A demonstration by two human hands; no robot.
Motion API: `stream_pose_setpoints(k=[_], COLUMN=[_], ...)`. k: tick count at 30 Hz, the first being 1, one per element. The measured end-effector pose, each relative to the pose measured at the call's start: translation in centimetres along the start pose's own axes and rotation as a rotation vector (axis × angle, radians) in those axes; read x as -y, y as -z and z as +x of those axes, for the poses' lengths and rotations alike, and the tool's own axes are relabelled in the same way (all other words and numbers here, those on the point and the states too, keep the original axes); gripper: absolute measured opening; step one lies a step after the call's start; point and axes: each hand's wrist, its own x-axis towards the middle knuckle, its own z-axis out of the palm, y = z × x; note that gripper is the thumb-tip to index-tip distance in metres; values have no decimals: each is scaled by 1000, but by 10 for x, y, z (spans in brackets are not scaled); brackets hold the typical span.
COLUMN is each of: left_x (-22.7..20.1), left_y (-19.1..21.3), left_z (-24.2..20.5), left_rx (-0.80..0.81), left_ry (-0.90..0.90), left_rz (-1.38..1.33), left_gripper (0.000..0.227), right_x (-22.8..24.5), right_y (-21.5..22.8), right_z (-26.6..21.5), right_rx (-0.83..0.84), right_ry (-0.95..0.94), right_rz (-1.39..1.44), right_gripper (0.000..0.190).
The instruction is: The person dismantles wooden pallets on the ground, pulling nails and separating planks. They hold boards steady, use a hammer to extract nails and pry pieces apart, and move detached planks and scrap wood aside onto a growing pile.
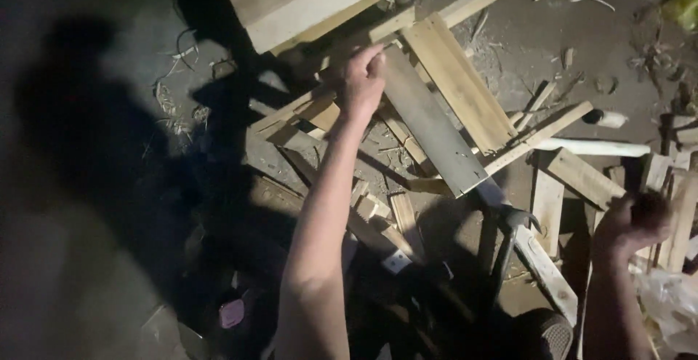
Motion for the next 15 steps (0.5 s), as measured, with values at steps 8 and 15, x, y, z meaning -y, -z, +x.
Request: stream_pose_setpoints(k=[8,15], left_x=[12,-5], left_y=[-17,-15], left_z=[1,-5], left_rx=[-106,-269], left_ry=[-41,-57], left_rz=[-137,81], left_gripper=[26,13], right_x=[274,318], right_y=[-86,-192], right_z=[20,-2], right_rx=[512,576], right_ry=[527,624], right_rz=[266,267], right_gripper=[23,15])
